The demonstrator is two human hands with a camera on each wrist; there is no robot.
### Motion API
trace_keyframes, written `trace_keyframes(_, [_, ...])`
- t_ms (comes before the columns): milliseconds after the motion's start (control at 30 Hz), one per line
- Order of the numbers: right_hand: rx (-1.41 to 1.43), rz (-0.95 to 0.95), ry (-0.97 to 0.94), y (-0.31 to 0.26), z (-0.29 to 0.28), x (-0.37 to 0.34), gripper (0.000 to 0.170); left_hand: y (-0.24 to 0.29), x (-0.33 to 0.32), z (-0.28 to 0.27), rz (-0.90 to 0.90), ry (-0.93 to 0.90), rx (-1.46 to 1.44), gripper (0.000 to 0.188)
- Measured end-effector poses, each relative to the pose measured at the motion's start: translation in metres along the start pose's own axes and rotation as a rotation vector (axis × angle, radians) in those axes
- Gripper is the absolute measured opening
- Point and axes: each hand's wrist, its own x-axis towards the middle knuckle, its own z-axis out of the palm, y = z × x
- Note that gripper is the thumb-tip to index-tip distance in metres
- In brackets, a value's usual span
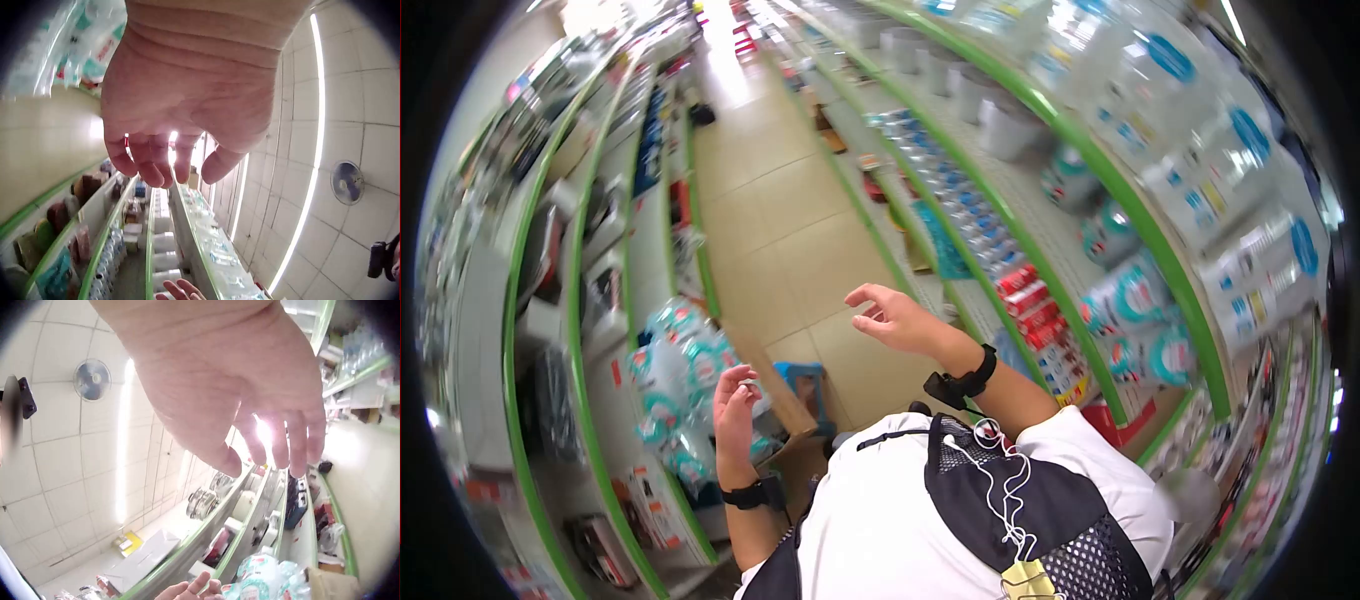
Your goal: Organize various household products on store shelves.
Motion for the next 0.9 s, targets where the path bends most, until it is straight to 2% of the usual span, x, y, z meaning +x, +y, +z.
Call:
trace_keyframes(167, [-0.005,0.086,0.306,0.032,-0.11,-0.103,0.036,-0.039,0.081,0.148,-0.111,-0.323,0.007,0.033])
trace_keyframes(233, [0.035,0.149,0.496,0.035,-0.138,-0.149,0.037,-0.05,0.102,0.214,-0.229,-0.49,0.044,0.031])
trace_keyframes(267, [0.079,0.148,0.57,0.053,-0.145,-0.172,0.036,-0.058,0.111,0.243,-0.242,-0.529,0.052,0.031])
trace_keyframes(333, [0.076,0.13,0.693,0.059,-0.157,-0.219,0.036,-0.079,0.128,0.296,-0.291,-0.773,0.117,0.03])
trace_keyframes(367, [0.075,0.108,0.785,0.062,-0.161,-0.238,0.036,-0.087,0.137,0.323,-0.296,-0.804,0.121,0.03])
trace_keyframes(433, [0.05,0.159,0.88,0.067,-0.165,-0.275,0.038,-0.105,0.147,0.377,-0.307,-1.015,0.152,0.027])
trace_keyframes(500, [0.026,0.216,0.968,0.067,-0.165,-0.295,0.04,-0.126,0.154,0.425,-0.297,-1.091,0.178,0.027])
trace_keyframes(567, [0.109,0.24,1.135,0.062,-0.163,-0.308,0.043,-0.147,0.157,0.464,-0.289,-1.163,0.198,0.028])
trace_keyframes(600, [0.064,0.274,1.156,0.061,-0.167,-0.312,0.051,-0.157,0.161,0.484,-0.261,-1.194,0.188,0.034])
trace_keyframes(633, [0.058,0.279,1.171,0.062,-0.169,-0.314,0.051,-0.162,0.162,0.502,-0.232,-1.224,0.177,0.042])
trace_keyframes(667, [0.026,0.291,1.193,0.062,-0.171,-0.315,0.058,-0.165,0.16,0.517,-0.235,-1.239,0.171,0.042])
trace_keyframes(700, [-0.004,0.298,1.213,0.064,-0.173,-0.314,0.065,-0.164,0.158,0.532,-0.197,-1.228,0.197,0.051])
trace_keyframes(733, [-0.009,0.298,1.225,0.066,-0.174,-0.313,0.065,-0.164,0.156,0.543,-0.159,-1.216,0.222,0.06])
trace_keyframes(800, [0.053,0.27,1.168,0.072,-0.179,-0.308,0.08,-0.176,0.157,0.559,-0.171,-1.253,0.25,0.066])
trace_keyframes(900, [0.004,0.241,1.122,0.074,-0.188,-0.299,0.087,-0.191,0.157,0.573,-0.167,-1.315,0.175,0.075])
